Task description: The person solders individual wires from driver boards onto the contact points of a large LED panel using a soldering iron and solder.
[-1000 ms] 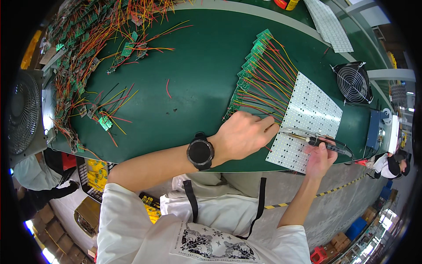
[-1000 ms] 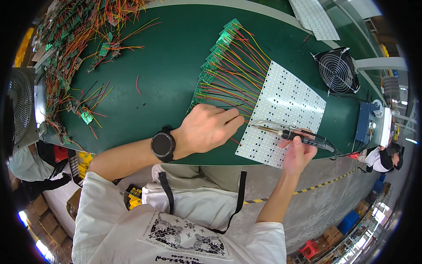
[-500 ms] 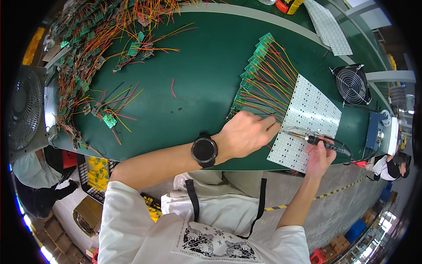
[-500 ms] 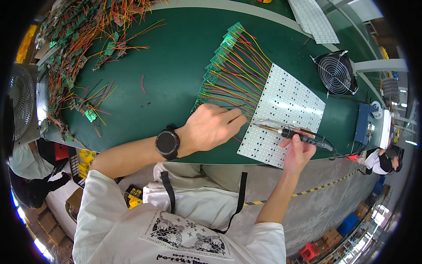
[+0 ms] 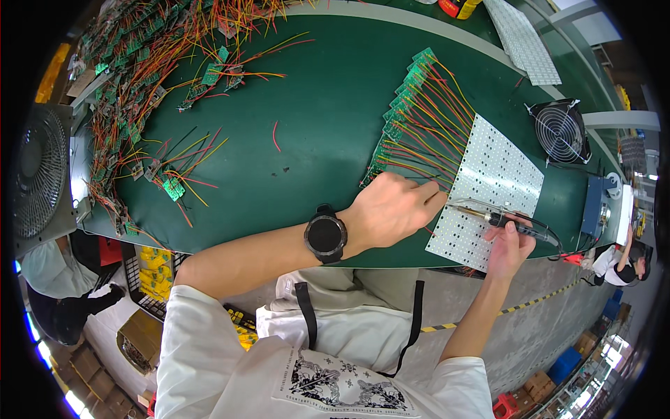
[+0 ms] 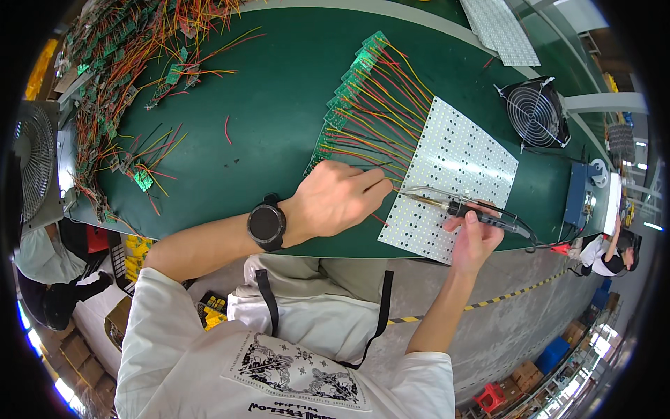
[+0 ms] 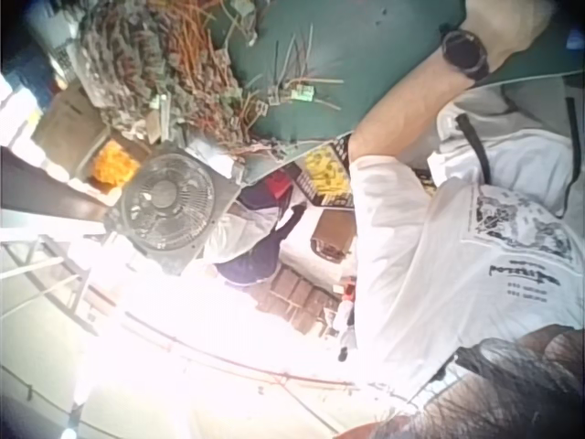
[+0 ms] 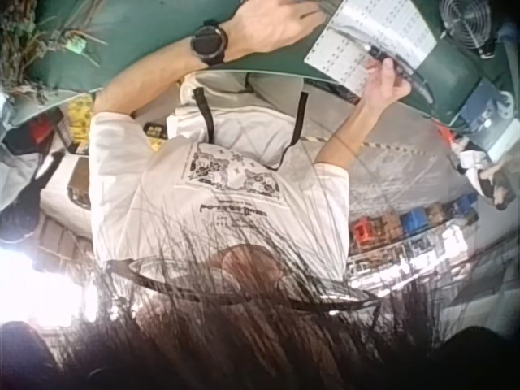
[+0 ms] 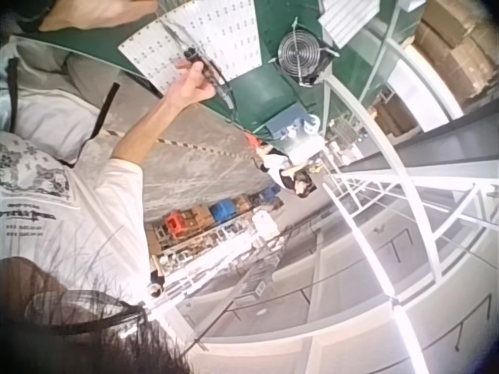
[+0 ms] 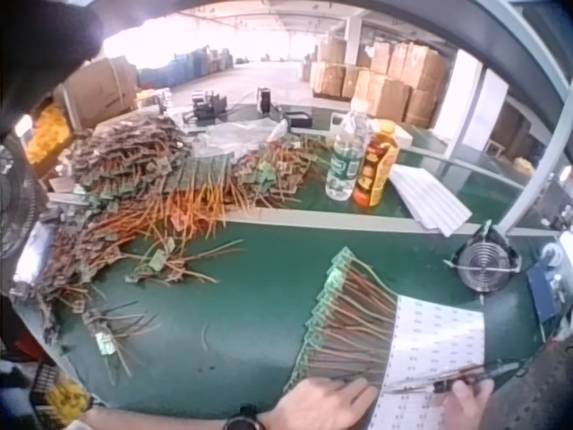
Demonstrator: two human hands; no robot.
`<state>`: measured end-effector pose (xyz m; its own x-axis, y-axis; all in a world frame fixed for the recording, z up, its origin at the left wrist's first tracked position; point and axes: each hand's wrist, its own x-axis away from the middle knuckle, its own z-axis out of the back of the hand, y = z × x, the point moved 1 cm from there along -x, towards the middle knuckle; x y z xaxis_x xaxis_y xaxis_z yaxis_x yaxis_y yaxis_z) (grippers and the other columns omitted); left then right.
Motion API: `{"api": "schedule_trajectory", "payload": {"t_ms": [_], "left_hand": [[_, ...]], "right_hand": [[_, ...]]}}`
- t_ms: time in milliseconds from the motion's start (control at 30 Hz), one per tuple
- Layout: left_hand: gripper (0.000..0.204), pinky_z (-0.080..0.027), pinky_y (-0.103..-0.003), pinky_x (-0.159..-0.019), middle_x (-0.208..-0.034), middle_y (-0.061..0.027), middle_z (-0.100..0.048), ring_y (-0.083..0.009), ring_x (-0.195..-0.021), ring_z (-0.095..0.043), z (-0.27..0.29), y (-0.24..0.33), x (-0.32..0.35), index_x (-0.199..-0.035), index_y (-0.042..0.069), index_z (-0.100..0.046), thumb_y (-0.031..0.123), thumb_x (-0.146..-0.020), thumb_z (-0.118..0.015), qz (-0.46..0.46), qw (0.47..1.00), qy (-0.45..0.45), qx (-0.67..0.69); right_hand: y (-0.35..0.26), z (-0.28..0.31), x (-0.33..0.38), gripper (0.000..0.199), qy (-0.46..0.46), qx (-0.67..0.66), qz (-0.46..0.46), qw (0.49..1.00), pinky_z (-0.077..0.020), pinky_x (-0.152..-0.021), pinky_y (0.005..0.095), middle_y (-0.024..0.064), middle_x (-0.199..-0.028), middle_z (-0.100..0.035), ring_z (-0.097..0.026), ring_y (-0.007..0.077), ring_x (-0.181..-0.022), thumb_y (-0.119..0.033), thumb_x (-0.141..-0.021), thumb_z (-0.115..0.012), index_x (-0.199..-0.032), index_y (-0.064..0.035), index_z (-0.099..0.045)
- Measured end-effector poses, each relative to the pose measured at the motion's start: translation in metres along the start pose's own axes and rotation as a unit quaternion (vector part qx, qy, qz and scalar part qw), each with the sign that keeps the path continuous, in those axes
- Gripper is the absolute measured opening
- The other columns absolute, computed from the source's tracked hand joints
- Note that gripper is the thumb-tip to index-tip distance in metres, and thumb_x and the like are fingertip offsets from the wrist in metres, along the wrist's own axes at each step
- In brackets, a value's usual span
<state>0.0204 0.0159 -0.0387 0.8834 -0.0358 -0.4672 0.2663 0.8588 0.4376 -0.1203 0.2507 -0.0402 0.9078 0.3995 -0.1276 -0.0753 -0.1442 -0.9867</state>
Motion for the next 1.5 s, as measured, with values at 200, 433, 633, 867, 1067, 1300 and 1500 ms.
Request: {"api": "schedule_trajectory", "payload": {"t_ms": [200, 433, 633, 867, 1067, 1300, 1500], "left_hand": [[0.017, -0.048, -0.035, -0.05, -0.075, -0.0054, -0.053, -0.0199, -0.058, -0.061, -0.002, 0.0, 0.0, -0.084, 0.005, -0.054, 0.011, -0.072, -0.065, 0.0, 1.0, 0.001, -0.001], [0.022, -0.048, -0.036, -0.051, -0.078, -0.0062, -0.053, -0.0232, -0.056, -0.06, 0.016, 0.004, -0.006, -0.09, 0.005, -0.056, 0.025, -0.086, -0.066, -0.004, 0.999, -0.026, 0.03], [0.037, -0.05, -0.036, -0.054, -0.097, -0.0099, -0.055, -0.0254, -0.065, -0.062, 0.034, 0.0, -0.006, -0.086, 0.004, -0.059, 0.04, -0.095, -0.059, -0.025, 0.982, -0.184, 0.046], [0.023, -0.049, -0.038, -0.076, -0.098, -0.0079, -0.054, -0.0254, -0.095, -0.058, 0.051, -0.001, -0.014, -0.079, 0.005, -0.059, 0.024, -0.082, -0.072, -0.038, 0.992, -0.069, 0.096], [0.019, -0.041, -0.035, -0.081, -0.091, -0.0033, -0.055, -0.0217, -0.093, -0.053, 0.05, 0.011, -0.013, -0.081, 0.008, -0.061, 0.022, -0.077, -0.074, -0.089, 0.962, -0.226, 0.121], [0.017, -0.04, -0.033, -0.078, -0.088, -0.0033, -0.053, -0.0198, -0.089, -0.052, 0.036, 0.02, -0.007, -0.086, 0.009, -0.061, 0.022, -0.081, -0.071, -0.094, 0.962, -0.253, 0.037], [0.019, -0.04, -0.033, -0.077, -0.087, -0.0033, -0.051, -0.0195, -0.087, -0.052, 0.036, 0.021, -0.009, -0.084, 0.009, -0.057, 0.024, -0.083, -0.069, -0.069, 0.965, -0.252, 0.036]], "right_hand": [[0.002, 0.008, -0.002, 0.023, -0.013, -0.015, -0.001, 1.0, -0.0492, -0.05, 0.0318, 0.0156, -0.091, -0.066, -0.061, 0.0207, -0.055, -0.007, -0.089, -0.063, -0.107, 0.0077, -0.059], [0.0, 0.006, -0.001, 0.024, 0.023, -0.029, -0.009, 0.999, -0.0484, -0.048, 0.0318, 0.0163, -0.088, -0.066, -0.06, 0.021, -0.051, -0.006, -0.088, -0.064, -0.105, 0.0095, -0.06], [0.005, 0.008, -0.003, 0.024, 0.031, -0.045, -0.006, 0.999, -0.0481, -0.048, 0.0321, 0.0162, -0.089, -0.066, -0.06, 0.0207, -0.051, -0.007, -0.088, -0.065, -0.105, 0.0099, -0.06], [0.003, 0.011, -0.002, 0.023, 0.015, -0.047, -0.007, 0.999, -0.0461, -0.052, 0.0299, 0.0157, -0.089, -0.066, -0.057, 0.0183, -0.056, -0.008, -0.092, -0.061, -0.108, 0.0083, -0.058], [0.003, 0.008, -0.004, 0.025, 0.037, -0.068, -0.019, 0.997, -0.0476, -0.049, 0.0318, 0.0163, -0.097, -0.066, -0.059, 0.0208, -0.052, -0.007, -0.088, -0.066, -0.107, 0.0085, -0.06], [0.007, 0.013, -0.002, 0.025, 0.033, -0.071, -0.032, 0.996, -0.0479, -0.05, 0.0331, 0.0158, -0.099, -0.066, -0.059, 0.0214, -0.053, -0.004, -0.087, -0.067, -0.107, 0.0084, -0.06], [0.0, 0.006, -0.003, 0.018, 0.025, -0.068, -0.033, 0.997, -0.0474, -0.049, 0.0321, 0.0132, -0.092, -0.067, -0.059, 0.0201, -0.053, -0.002, -0.087, -0.066, -0.103, 0.0072, -0.063]]}}
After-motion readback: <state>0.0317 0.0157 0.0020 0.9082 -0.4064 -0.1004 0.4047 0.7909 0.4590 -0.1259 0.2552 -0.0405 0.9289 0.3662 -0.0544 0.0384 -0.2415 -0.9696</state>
